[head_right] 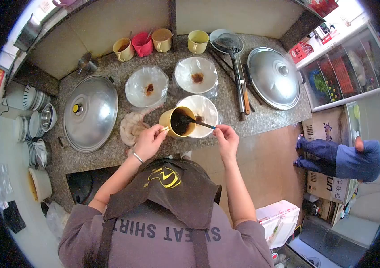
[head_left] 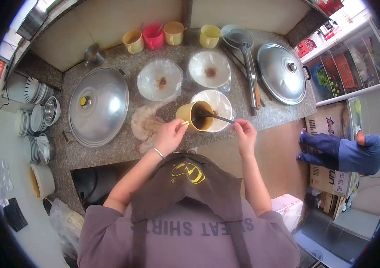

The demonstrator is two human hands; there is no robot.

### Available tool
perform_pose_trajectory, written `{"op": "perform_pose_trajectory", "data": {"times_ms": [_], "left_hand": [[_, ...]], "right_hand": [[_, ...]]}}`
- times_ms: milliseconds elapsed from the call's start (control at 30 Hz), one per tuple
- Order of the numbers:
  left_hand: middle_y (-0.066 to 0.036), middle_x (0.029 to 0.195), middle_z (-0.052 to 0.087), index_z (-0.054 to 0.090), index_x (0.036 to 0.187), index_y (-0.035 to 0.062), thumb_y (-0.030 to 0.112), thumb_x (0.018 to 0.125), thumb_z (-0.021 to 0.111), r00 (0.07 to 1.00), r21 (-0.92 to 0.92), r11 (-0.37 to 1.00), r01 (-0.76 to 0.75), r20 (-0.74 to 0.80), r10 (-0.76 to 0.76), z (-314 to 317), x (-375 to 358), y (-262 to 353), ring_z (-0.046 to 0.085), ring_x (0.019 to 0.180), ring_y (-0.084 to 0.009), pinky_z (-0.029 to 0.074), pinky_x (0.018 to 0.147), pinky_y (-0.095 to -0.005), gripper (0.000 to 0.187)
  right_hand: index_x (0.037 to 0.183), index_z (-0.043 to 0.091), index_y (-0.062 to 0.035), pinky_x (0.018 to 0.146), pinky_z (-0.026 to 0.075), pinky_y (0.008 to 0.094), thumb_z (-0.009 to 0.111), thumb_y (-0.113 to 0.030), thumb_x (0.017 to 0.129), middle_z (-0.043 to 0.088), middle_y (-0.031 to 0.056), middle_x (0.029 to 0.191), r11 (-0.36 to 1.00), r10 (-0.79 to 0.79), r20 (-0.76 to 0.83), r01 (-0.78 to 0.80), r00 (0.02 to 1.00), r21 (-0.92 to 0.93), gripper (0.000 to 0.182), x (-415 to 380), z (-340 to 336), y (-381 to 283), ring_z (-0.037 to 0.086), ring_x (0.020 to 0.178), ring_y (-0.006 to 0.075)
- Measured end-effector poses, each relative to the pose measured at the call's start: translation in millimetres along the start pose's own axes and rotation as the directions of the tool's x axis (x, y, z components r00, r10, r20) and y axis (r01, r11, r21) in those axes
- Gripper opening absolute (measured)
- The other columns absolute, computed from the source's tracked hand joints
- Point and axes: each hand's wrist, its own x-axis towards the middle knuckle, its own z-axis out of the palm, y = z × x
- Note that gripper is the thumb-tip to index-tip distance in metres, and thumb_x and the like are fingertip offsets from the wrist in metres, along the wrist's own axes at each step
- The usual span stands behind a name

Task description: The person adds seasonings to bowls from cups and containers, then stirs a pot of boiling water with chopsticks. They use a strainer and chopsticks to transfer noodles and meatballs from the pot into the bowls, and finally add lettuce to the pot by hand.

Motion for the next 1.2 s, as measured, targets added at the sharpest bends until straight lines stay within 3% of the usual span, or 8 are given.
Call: {"op": "perform_pose_trajectory", "data": {"times_ms": [200, 300, 367, 567, 833, 900, 1033, 1200], "left_hand": [[-0.003, 0.061, 0.054, 0.054, 0.084, 0.0013, 0.018, 0.083, 0.052, 0.993, -0.194, 0.974, 0.113, -0.013, -0.118, -5, -3, -24, 0.052, 0.056, -0.0092, 0.041, 0.052, -0.0244, 0.016], [-0.003, 0.063, 0.054, 0.053, 0.085, 0.0011, 0.016, 0.083, 0.052, 0.981, -0.21, 0.96, 0.186, -0.006, -0.192, -14, -8, -27, 0.052, 0.058, -0.0078, 0.041, 0.054, -0.022, 0.015], [-0.002, 0.064, 0.054, 0.053, 0.086, 0.0012, 0.016, 0.084, 0.051, 0.975, -0.342, 0.915, 0.212, 0.004, -0.224, -12, -11, -39, 0.052, 0.06, -0.0073, 0.041, 0.055, -0.0214, 0.015], [0.0, 0.07, 0.053, 0.05, 0.088, 0.0023, 0.016, 0.087, 0.047, 0.976, -0.327, 0.922, 0.208, 0.015, -0.215, -18, -11, -30, 0.051, 0.062, -0.0055, 0.042, 0.056, -0.0192, 0.014], [0.0, 0.072, 0.054, 0.051, 0.087, 0.0036, 0.016, 0.087, 0.047, 0.968, -0.491, 0.844, 0.217, -0.004, -0.251, -53, -3, -21, 0.053, 0.068, -0.0061, 0.043, 0.06, -0.0198, 0.013], [0.0, 0.073, 0.055, 0.052, 0.084, 0.0033, 0.018, 0.086, 0.049, 0.965, -0.55, 0.804, 0.228, 0.02, -0.26, -76, -1, -22, 0.052, 0.067, -0.006, 0.043, 0.059, -0.0205, 0.015], [-0.002, 0.079, 0.055, 0.051, 0.087, 0.0039, 0.019, 0.087, 0.046, 0.975, -0.584, 0.8, 0.137, -0.063, -0.213, -138, 15, -51, 0.056, 0.072, -0.0092, 0.047, 0.065, -0.0236, 0.016], [0.0, 0.08, 0.053, 0.049, 0.088, 0.0051, 0.021, 0.088, 0.044, 0.951, -0.613, 0.783, 0.102, -0.171, -0.257, -225, 71, -116, 0.058, 0.071, -0.0113, 0.047, 0.063, -0.0226, 0.017]], "right_hand": [[0.086, 0.056, 0.001, 0.064, 0.045, 0.0227, 0.056, -0.003, 0.079, 0.058, 0.0034, 0.078, 0.995, -0.04, -0.037, 0.043, 0.999, 0.095, 0.008, 6, -22, -8, 0.055, 0.072, 0.0091], [0.083, 0.057, -0.0006, 0.064, 0.045, 0.0244, 0.058, 0.0, 0.076, 0.059, 0.0049, 0.076, 0.963, -0.2, -0.032, 0.191, 0.979, -0.19, 0.007, 8, -31, -12, 0.057, 0.072, 0.0132], [0.079, 0.057, -0.0023, 0.063, 0.045, 0.0257, 0.059, 0.003, 0.072, 0.06, 0.0081, 0.076, 0.678, -0.511, 0.149, 0.504, 0.846, -0.535, 0.009, 11, -34, -18, 0.059, 0.071, 0.0192], [0.078, 0.057, -0.0025, 0.063, 0.046, 0.0268, 0.061, 0.005, 0.068, 0.06, 0.0104, 0.076, 0.532, -0.641, 0.249, 0.654, 0.726, -0.538, 0.014, 22, -35, -40, 0.059, 0.07, 0.0223], [0.079, 0.059, -0.0007, 0.063, 0.045, 0.0259, 0.062, 0.004, 0.069, 0.061, 0.009, 0.077, 0.767, -0.505, 0.347, 0.595, 0.79, -0.239, 0.011, 42, 52, -64, 0.059, 0.071, 0.0181], [0.088, 0.059, -0.0014, 0.065, 0.046, 0.0263, 0.062, 0.003, 0.069, 0.061, 0.0087, 0.08, 0.825, -0.358, 0.466, 0.507, 0.809, -0.248, 0.019, 41, 86, -72, 0.06, 0.073, 0.0173], [0.113, 0.047, -0.0029, 0.072, 0.045, 0.0267, 0.06, 0.001, 0.073, 0.062, 0.0079, 0.084, 0.838, -0.382, 0.591, 0.536, 0.711, -0.104, 0.043, 39, 148, -84, 0.059, 0.076, 0.0148], [0.116, 0.043, -0.0016, 0.071, 0.045, 0.0249, 0.056, -0.003, 0.078, 0.06, 0.006, 0.084, 0.957, -0.172, 0.49, 0.262, 0.855, -0.121, 0.04, 35, 183, -48, 0.056, 0.075, 0.0109]]}}
